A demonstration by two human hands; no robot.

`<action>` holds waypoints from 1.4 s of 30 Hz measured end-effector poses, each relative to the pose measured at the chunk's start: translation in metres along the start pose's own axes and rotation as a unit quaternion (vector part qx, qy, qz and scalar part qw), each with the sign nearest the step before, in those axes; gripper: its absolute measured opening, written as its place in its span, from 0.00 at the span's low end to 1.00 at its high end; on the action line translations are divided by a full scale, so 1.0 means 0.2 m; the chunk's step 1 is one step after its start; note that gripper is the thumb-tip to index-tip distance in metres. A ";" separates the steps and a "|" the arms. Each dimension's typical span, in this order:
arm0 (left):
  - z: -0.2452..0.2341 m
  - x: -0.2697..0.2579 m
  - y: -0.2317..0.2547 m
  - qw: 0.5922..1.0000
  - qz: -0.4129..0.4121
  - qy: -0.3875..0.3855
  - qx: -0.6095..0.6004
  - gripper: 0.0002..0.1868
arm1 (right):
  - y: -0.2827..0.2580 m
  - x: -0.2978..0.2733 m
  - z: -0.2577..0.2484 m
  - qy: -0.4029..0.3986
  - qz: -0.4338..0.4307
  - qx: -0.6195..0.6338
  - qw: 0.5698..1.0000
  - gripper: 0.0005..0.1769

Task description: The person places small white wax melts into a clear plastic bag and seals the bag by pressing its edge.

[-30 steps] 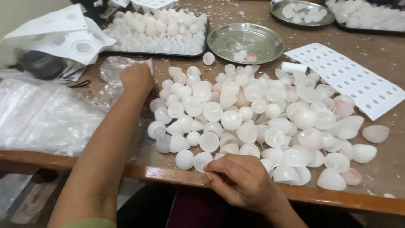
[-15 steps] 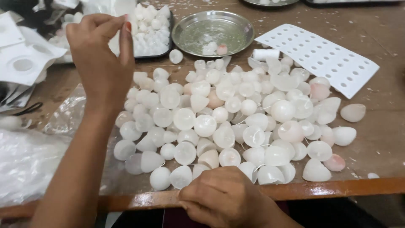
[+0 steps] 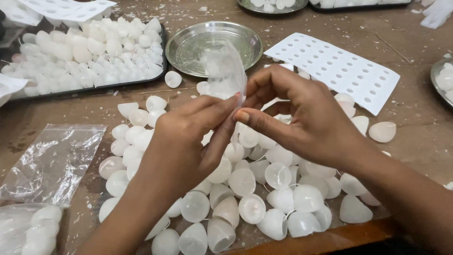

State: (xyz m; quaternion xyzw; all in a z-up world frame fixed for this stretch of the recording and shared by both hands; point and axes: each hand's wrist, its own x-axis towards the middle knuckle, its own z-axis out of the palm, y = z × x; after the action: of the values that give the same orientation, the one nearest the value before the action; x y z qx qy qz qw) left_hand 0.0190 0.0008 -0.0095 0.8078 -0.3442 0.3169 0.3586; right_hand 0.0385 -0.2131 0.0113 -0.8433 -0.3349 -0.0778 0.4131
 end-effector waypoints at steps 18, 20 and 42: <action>-0.03 -0.02 0.00 0.999 -0.010 0.032 0.017 0.08 | 0.16 -0.09 0.07 0.046 -0.042 0.172 0.983 0.07; -0.07 -0.01 -0.02 0.991 0.015 0.096 0.090 0.05 | 0.19 -0.08 0.07 0.066 -0.007 0.155 0.986 0.08; -0.01 -0.06 0.05 0.994 -0.027 0.072 0.080 0.12 | 0.15 -0.06 0.10 -0.164 0.008 -0.309 0.937 0.34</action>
State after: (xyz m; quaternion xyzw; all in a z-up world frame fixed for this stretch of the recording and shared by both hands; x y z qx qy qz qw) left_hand 0.0040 0.0013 -0.0153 0.8181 -0.2692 0.3909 0.3247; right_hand 0.0443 -0.2177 -0.0258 -0.9329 -0.3510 -0.0350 0.0724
